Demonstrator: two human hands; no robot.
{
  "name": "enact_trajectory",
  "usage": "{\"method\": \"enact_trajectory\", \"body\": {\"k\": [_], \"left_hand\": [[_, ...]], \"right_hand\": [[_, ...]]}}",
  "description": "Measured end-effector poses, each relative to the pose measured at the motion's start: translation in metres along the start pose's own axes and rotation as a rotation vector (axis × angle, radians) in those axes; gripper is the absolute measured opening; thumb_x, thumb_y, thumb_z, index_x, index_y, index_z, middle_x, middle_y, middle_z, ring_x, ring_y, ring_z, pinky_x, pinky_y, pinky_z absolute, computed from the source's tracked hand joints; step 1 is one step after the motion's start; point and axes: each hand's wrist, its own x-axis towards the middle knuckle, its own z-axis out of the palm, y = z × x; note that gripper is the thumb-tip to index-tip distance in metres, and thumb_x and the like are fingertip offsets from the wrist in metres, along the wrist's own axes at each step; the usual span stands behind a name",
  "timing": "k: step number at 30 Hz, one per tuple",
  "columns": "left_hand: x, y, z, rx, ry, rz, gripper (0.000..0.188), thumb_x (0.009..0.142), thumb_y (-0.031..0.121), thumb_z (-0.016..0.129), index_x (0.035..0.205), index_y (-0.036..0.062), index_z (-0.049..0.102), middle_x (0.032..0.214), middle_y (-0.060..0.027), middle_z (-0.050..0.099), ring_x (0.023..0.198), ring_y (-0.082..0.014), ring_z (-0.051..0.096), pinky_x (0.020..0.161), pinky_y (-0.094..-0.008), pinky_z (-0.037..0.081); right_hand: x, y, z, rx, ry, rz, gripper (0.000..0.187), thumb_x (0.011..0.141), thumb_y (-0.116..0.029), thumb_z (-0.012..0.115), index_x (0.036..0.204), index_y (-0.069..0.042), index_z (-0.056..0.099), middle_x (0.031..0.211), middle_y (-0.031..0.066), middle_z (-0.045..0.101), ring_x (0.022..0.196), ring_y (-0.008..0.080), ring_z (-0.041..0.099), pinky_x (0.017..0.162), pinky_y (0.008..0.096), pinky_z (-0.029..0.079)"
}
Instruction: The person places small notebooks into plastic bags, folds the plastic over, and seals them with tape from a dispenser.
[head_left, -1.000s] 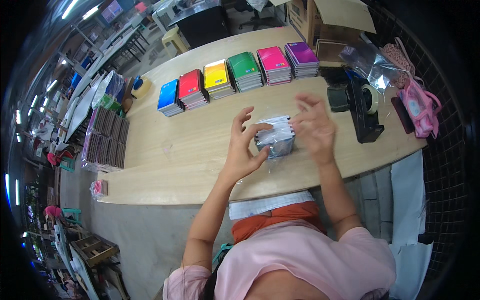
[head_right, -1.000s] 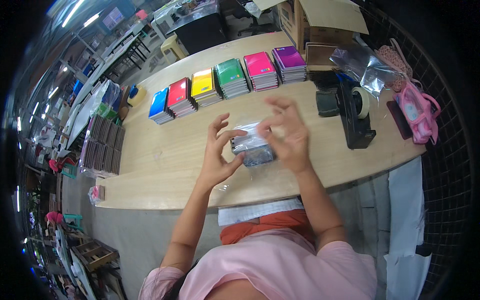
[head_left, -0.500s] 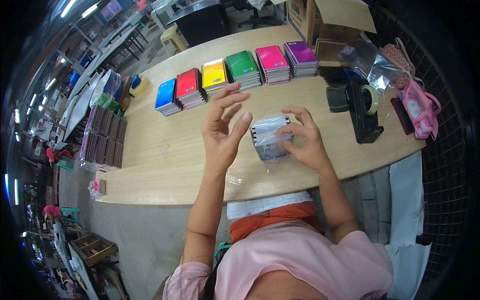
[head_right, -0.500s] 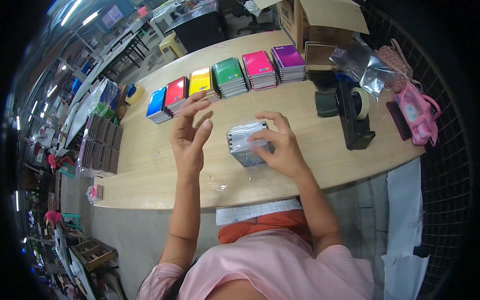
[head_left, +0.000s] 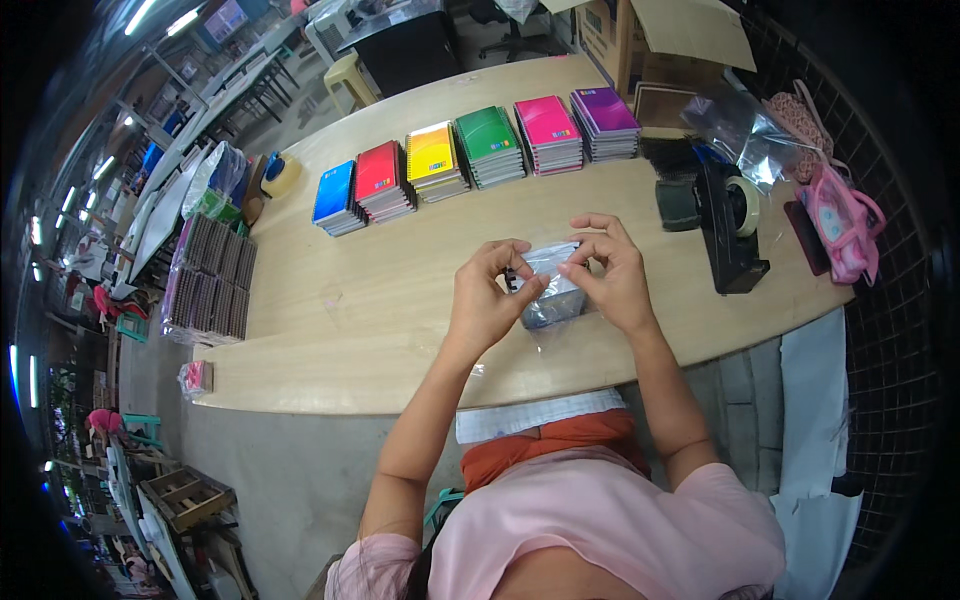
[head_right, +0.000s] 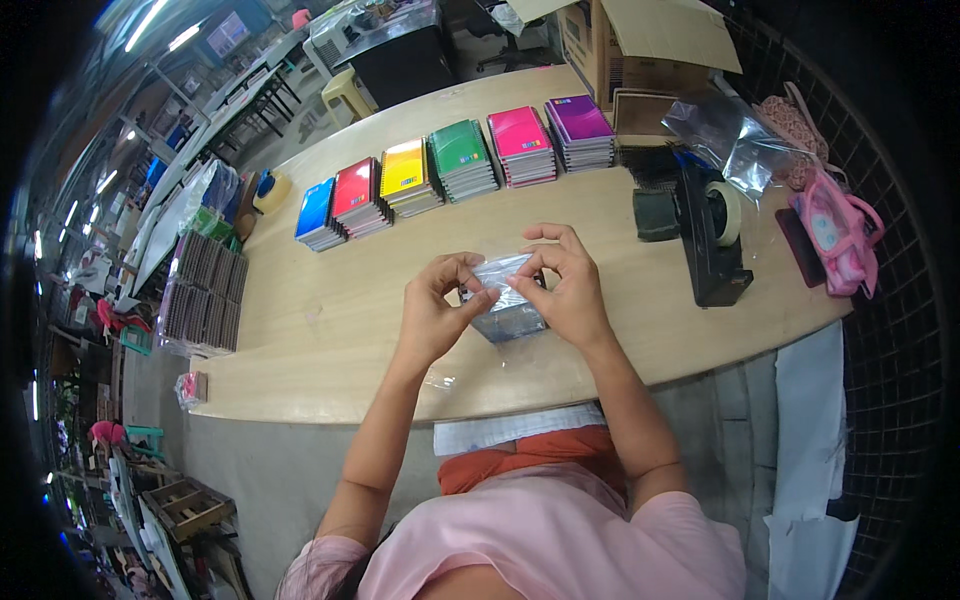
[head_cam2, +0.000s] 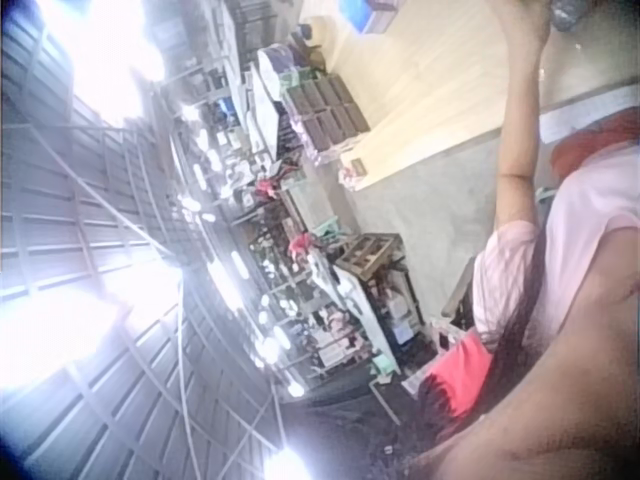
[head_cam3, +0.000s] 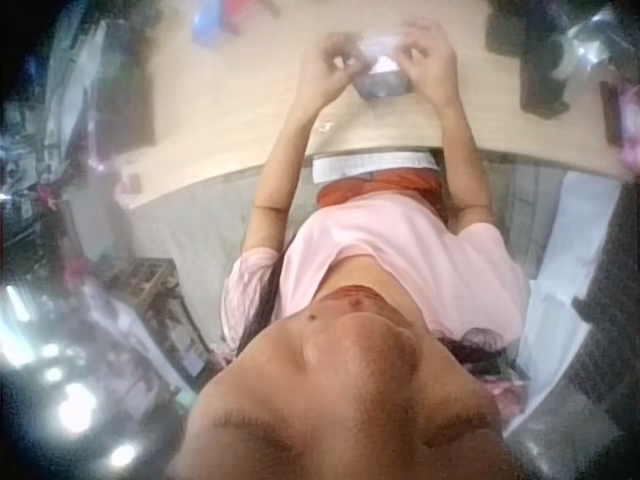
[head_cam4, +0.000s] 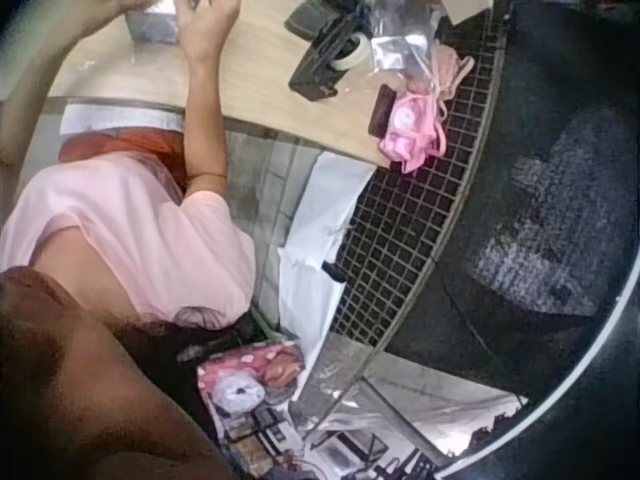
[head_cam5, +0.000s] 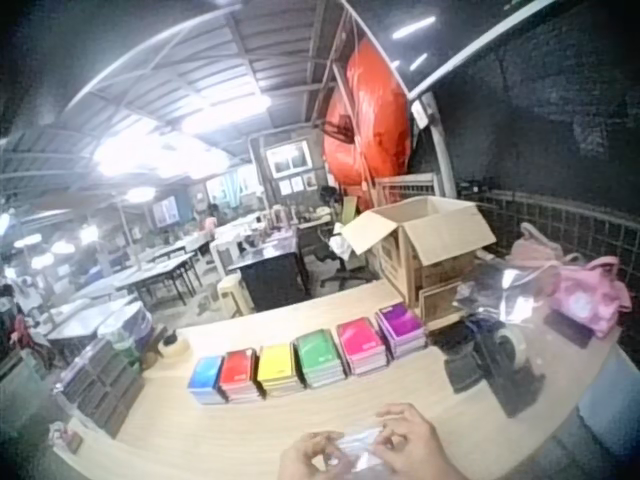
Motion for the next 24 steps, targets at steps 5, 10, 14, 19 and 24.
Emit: {"method": "enact_trajectory", "body": {"k": [5, 10, 14, 19, 24], "left_hand": [[-0.003, -0.006, 0.006, -0.105, 0.015, -0.090, 0.021, 0.073, -0.001, 0.080, 0.084, 0.0011, 0.063, 0.117, -0.0127, 0.060, 0.103, -0.0186, 0.062, 0.089, -0.0317, 0.051], [0.000, -0.022, 0.023, -0.614, 0.143, -0.192, 0.046, 0.071, -0.007, 0.077, 0.112, 0.0027, 0.059, 0.113, -0.0094, 0.059, 0.101, -0.0188, 0.060, 0.092, -0.0311, 0.049], [0.004, -0.022, 0.024, -0.836, 0.121, -0.316, 0.052, 0.072, -0.009, 0.072, 0.121, 0.0015, 0.060, 0.114, -0.0113, 0.059, 0.103, -0.0188, 0.060, 0.090, -0.0306, 0.049], [-0.001, -0.025, 0.033, -0.783, 0.155, -0.237, 0.029, 0.072, -0.012, 0.067, 0.100, -0.0012, 0.068, 0.115, -0.0167, 0.062, 0.104, -0.0201, 0.060, 0.089, -0.0306, 0.049], [-0.005, -0.026, 0.033, -0.642, 0.200, -0.109, 0.018, 0.072, -0.013, 0.064, 0.086, -0.0028, 0.070, 0.114, -0.0198, 0.062, 0.104, -0.0217, 0.061, 0.086, -0.0306, 0.051]], "right_hand": [[0.005, 0.014, -0.002, -0.035, -0.008, -0.028, 0.014, 0.071, 0.000, 0.078, 0.073, -0.002, 0.065, 0.112, 0.0127, 0.060, 0.099, 0.0202, 0.062, 0.085, 0.0313, 0.049], [0.013, 0.027, -0.002, 0.329, -0.115, 0.204, 0.033, 0.068, 0.003, 0.078, 0.098, -0.002, 0.065, 0.105, 0.0075, 0.057, 0.099, 0.0129, 0.056, 0.084, 0.0274, 0.048], [0.030, 0.024, -0.003, 0.422, -0.183, 0.389, 0.051, 0.066, 0.006, 0.074, 0.114, -0.002, 0.060, 0.108, 0.0046, 0.053, 0.102, 0.0115, 0.051, 0.089, 0.0244, 0.045], [0.038, 0.017, -0.006, 0.191, -0.326, 0.263, 0.050, 0.062, 0.003, 0.076, 0.111, -0.002, 0.065, 0.111, 0.0039, 0.054, 0.101, 0.0136, 0.052, 0.089, 0.0255, 0.045], [0.011, -0.013, -0.002, -0.219, -0.202, -0.275, 0.024, 0.068, 0.001, 0.075, 0.091, -0.006, 0.072, 0.107, 0.0066, 0.062, 0.100, 0.0228, 0.057, 0.086, 0.0321, 0.049]]}}
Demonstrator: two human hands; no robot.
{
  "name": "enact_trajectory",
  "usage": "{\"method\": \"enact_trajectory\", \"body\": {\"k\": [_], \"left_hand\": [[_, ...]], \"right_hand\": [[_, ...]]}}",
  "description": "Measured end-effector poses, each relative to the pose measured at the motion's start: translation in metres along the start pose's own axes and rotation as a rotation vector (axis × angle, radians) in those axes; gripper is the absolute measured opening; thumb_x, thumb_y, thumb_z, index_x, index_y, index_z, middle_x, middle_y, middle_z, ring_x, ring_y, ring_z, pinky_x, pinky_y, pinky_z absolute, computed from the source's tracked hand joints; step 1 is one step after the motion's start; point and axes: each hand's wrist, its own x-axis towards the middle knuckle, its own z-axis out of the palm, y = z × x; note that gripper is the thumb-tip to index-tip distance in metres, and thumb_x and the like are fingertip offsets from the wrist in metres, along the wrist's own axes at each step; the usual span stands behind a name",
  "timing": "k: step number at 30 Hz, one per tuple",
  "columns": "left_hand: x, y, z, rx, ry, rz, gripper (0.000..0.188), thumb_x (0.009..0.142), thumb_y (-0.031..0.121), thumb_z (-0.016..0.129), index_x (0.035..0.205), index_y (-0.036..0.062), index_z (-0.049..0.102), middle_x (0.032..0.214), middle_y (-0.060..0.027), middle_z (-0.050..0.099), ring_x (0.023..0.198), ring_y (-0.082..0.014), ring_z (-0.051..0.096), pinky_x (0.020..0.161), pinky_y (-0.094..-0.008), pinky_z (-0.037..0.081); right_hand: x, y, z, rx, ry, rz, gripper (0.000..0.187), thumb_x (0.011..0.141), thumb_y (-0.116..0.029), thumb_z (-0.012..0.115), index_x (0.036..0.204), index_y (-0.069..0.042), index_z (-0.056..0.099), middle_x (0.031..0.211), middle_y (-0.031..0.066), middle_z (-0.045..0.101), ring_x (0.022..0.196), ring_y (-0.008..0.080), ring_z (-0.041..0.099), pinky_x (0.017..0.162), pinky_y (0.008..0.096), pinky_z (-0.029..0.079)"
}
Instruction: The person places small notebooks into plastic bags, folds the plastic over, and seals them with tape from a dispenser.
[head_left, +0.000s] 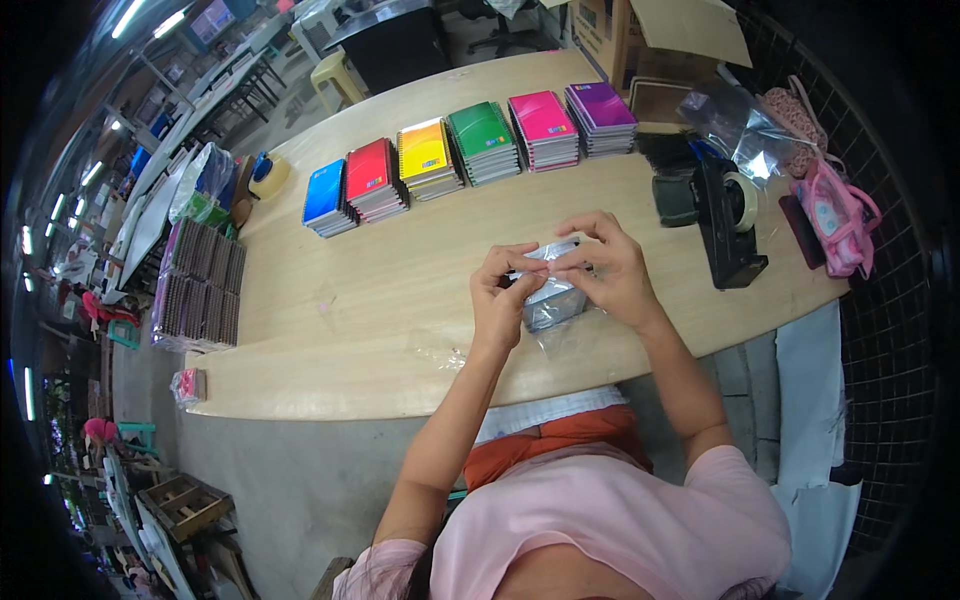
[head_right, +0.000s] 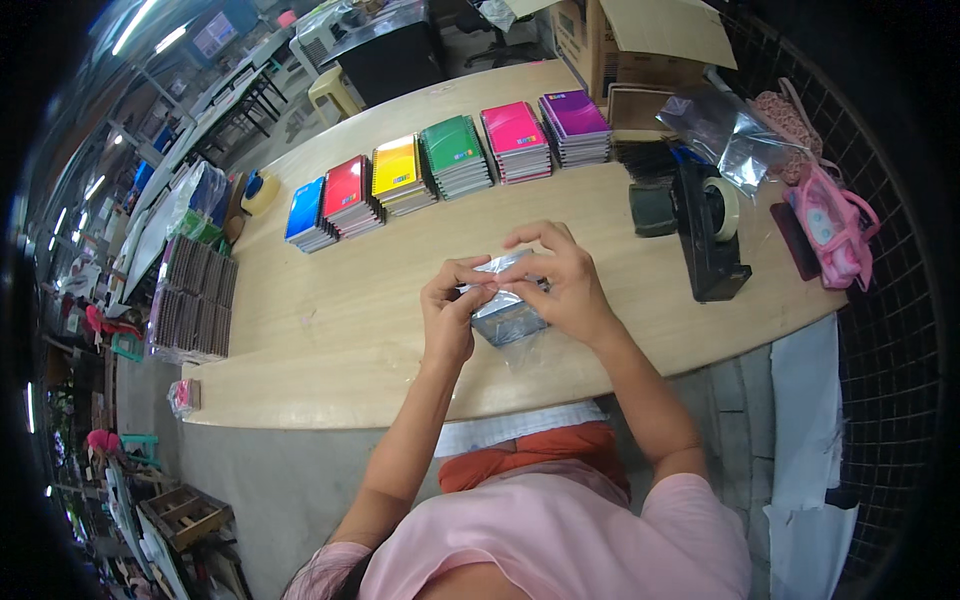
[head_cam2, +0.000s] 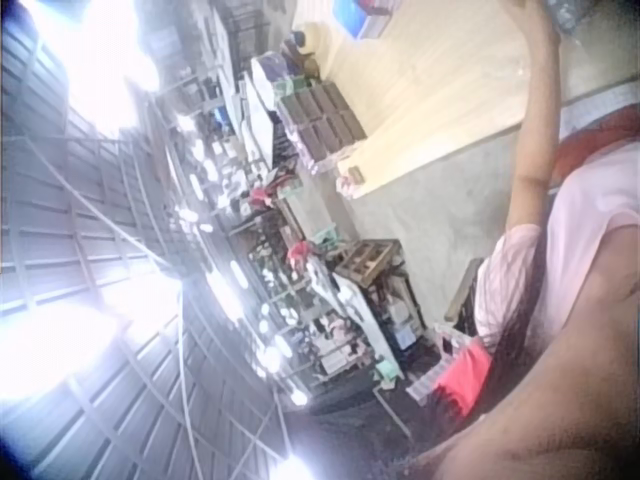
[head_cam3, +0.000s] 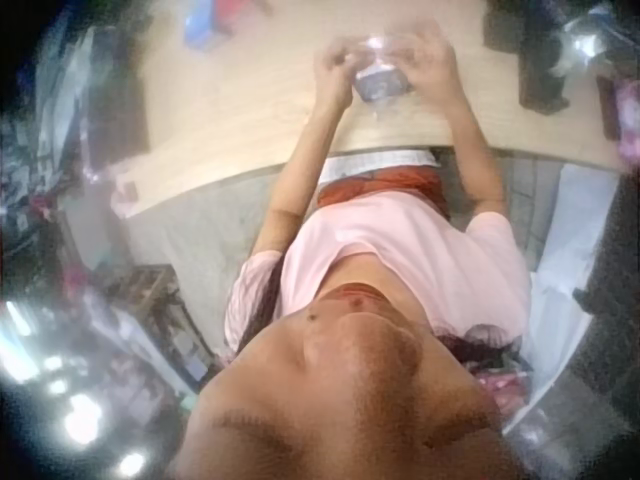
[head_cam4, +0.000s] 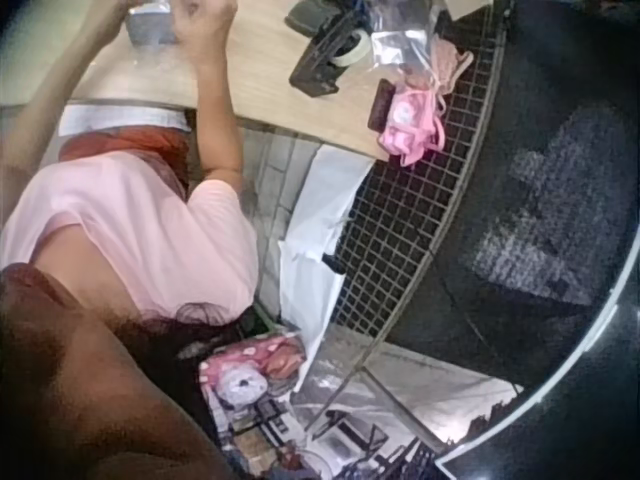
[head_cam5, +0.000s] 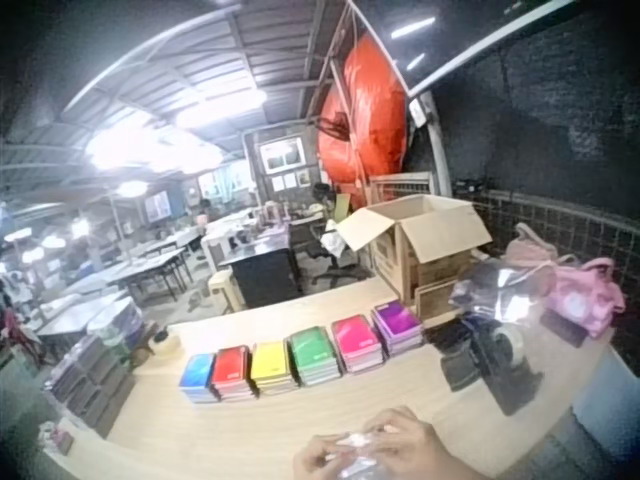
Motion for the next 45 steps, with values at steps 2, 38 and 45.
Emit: {"method": "enact_trajectory", "body": {"k": [2, 38, 45], "left_hand": [[-0.004, 0.001, 0.005, 0.021, 0.016, 0.020, 0.018, 0.072, -0.013, 0.062, 0.085, -0.0034, 0.070, 0.114, -0.0203, 0.062, 0.104, -0.0216, 0.061, 0.083, -0.0299, 0.053], [-0.024, 0.000, 0.027, 0.133, 0.117, 0.140, 0.015, 0.075, -0.007, 0.068, 0.084, 0.0019, 0.075, 0.110, -0.0158, 0.063, 0.101, -0.0187, 0.060, 0.081, -0.0274, 0.049], [-0.026, 0.004, 0.028, 0.194, 0.116, 0.145, 0.014, 0.073, -0.007, 0.066, 0.082, 0.0011, 0.073, 0.111, -0.0169, 0.063, 0.106, -0.0208, 0.059, 0.084, -0.0290, 0.048]], "right_hand": [[-0.006, 0.001, -0.002, -0.059, 0.023, -0.024, 0.016, 0.071, 0.001, 0.074, 0.085, -0.006, 0.073, 0.104, 0.0074, 0.064, 0.103, 0.0252, 0.059, 0.087, 0.0339, 0.049], [-0.185, 0.100, -0.180, 1.037, 0.924, 1.036, 0.017, 0.090, -0.024, 0.070, 0.096, -0.008, 0.068, 0.089, 0.0013, 0.066, 0.076, 0.0128, 0.059, 0.069, 0.0360, 0.048], [-0.087, 0.010, -0.055, 0.918, 0.561, 0.828, 0.016, 0.095, -0.017, 0.064, 0.090, -0.002, 0.067, 0.081, 0.0036, 0.064, 0.070, 0.0114, 0.059, 0.059, 0.0266, 0.047]]}}
